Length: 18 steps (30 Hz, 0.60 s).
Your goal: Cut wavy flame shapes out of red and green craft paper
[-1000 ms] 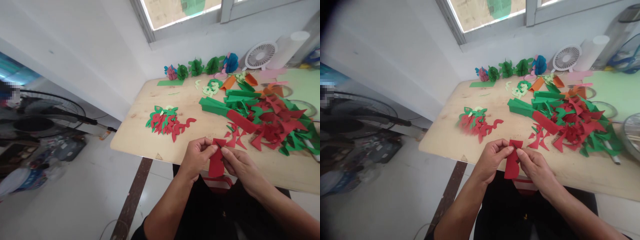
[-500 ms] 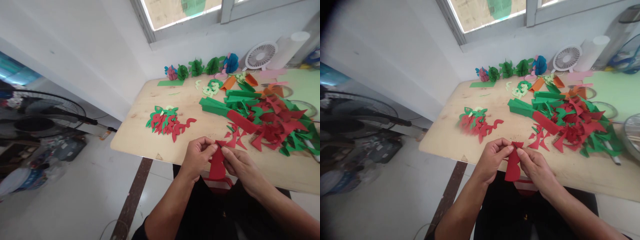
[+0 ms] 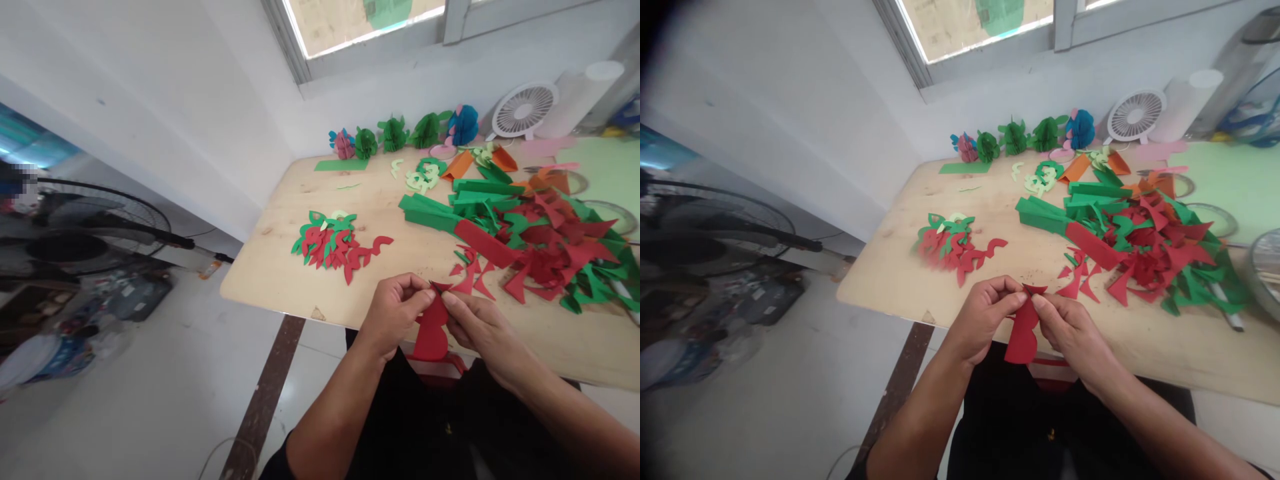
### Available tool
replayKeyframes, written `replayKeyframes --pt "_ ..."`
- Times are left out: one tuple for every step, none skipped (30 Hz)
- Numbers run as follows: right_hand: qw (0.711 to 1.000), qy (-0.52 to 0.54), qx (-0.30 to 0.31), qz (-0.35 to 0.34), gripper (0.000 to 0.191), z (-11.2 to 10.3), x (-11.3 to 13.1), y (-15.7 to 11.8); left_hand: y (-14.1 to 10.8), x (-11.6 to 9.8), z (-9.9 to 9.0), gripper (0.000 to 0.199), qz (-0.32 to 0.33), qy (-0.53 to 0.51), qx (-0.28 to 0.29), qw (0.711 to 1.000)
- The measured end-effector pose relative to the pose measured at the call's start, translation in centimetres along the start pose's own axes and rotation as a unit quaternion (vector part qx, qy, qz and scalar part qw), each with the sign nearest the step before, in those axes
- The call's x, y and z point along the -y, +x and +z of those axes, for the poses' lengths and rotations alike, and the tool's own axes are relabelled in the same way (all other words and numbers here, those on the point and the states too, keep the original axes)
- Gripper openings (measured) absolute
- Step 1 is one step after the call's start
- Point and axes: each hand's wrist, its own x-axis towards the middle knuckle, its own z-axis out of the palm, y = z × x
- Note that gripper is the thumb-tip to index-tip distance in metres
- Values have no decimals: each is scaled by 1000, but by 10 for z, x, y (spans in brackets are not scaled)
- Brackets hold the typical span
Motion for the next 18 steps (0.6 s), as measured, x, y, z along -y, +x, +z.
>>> replayKeyframes --pt "1000 0 0 2 46 0 0 1 0 0 0 14 3 4 1 1000" --pt "1000 1 0 3 46 0 0 2 1 -1 -1 14 4 8 2 1000" --pt "1000 3 -1 4 46 0 0 4 1 -1 -1 14 3 10 5 1000" --pt "1000 7 -2 5 46 -1 0 5 2 0 -2 15 0 9 9 1000" --pt "1000 12 -6 5 46 -1 0 6 3 0 -2 15 -2 4 12 1000" --pt "1000 18 -12 6 46 -1 -1 6 4 1 -2 15 -3 -2 12 1000" --pt "999 27 -20 9 46 -1 -1 6 5 2 -2 15 -3 -11 7 1000" --pt "999 39 -29 14 46 -1 -1 6 7 3 -2 15 -2 -21 -4 1000" --pt "998 52 -35 19 46 -1 -2 6 9 5 -2 15 4 -31 -24 999" --pt "997 64 -40 19 46 -1 -3 5 10 7 -2 15 11 -41 -50 998" --pt "996 75 -44 16 45 0 -4 4 12 9 -1 15 21 -52 -79 995" --pt "996 82 -45 10 45 1 -4 3 13 11 0 15 32 -64 -107 992" --pt "995 85 -45 4 43 2 -5 1 14 13 1 16 43 -79 -130 987" --pt "996 80 -46 -1 40 3 -5 0 15 14 2 17 52 -96 -148 983" --pt "996 70 -49 -3 37 4 -5 0 16 15 3 18 58 -116 -160 979" --pt "997 57 -52 -2 33 5 -5 -1 16 16 4 19 61 -136 -169 974" --pt "997 46 -54 0 29 6 -5 -1 15 17 4 19 63 -156 -178 970" --pt "997 40 -61 3 27 6 -4 0 14 17 5 20 62 -172 -187 965"
